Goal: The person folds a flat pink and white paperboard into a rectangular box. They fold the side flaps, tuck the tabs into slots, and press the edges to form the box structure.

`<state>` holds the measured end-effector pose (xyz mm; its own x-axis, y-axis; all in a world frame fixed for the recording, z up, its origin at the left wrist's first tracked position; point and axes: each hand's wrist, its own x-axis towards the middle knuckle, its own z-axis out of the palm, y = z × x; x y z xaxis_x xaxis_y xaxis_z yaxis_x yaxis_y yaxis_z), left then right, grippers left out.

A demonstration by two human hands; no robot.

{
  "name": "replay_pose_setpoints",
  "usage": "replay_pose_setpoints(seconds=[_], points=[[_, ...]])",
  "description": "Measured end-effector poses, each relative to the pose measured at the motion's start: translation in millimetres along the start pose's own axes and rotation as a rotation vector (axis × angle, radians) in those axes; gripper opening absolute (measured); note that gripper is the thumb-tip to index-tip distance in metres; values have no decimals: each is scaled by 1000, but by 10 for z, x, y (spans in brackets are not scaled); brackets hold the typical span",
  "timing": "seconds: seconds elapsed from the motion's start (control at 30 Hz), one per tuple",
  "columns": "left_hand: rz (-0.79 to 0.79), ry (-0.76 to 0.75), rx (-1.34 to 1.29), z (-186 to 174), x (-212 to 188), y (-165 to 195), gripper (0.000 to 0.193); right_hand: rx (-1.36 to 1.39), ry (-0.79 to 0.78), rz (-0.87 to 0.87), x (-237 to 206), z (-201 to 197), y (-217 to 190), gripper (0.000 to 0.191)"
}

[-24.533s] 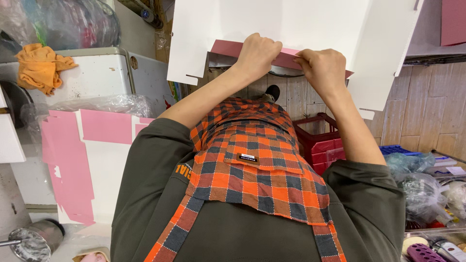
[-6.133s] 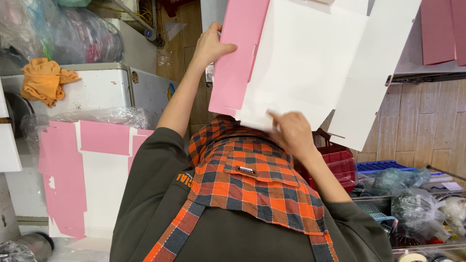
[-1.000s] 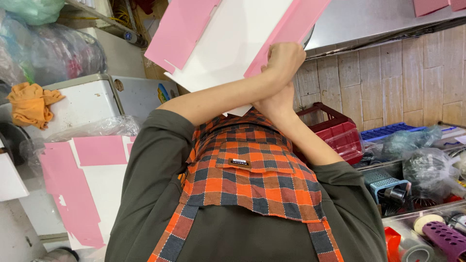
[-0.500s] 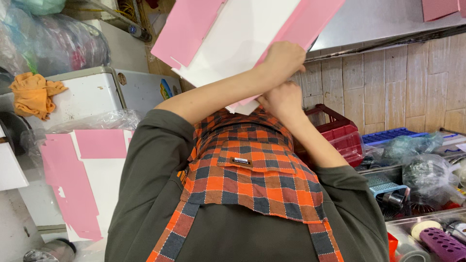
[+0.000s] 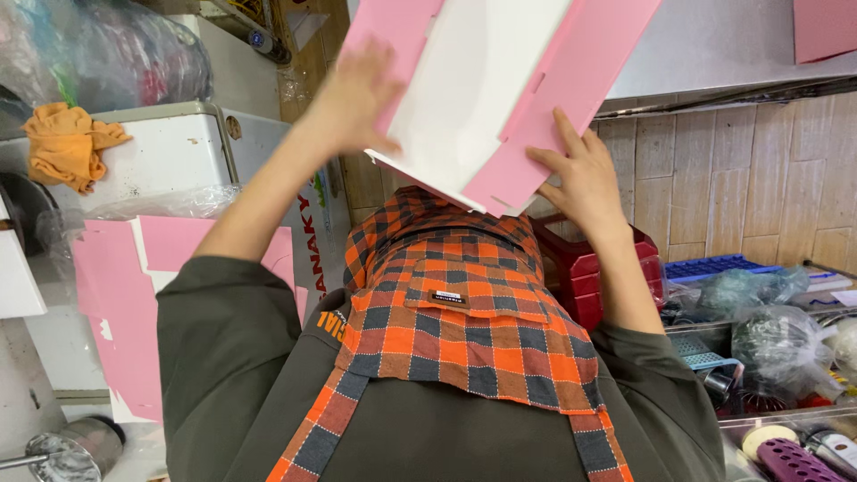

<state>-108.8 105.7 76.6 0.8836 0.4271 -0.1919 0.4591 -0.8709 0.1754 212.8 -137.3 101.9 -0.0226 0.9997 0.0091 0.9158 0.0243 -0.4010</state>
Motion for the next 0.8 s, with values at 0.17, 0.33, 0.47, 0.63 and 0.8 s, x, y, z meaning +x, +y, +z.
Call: replay_pose_setpoints(seconds=[0.17,0.33,0.47,0.63,0.8], points=[[-12,-46,-125,266,-471,628,126,-95,105,-36,-30,-62,91,46],[-93,98,-99,623,-442,927,128,-123,154,-159,89,-28,91,34],[53,264,-180,873,-378,998,111,-129,154,-272,225,12,57,24],[1,451,-393,793,-523,488,86,-178,127,-351,299,-38,19,20],[-278,273,-617,565,-647,-32,76,-139,126,-335,352,-76,4,19]])
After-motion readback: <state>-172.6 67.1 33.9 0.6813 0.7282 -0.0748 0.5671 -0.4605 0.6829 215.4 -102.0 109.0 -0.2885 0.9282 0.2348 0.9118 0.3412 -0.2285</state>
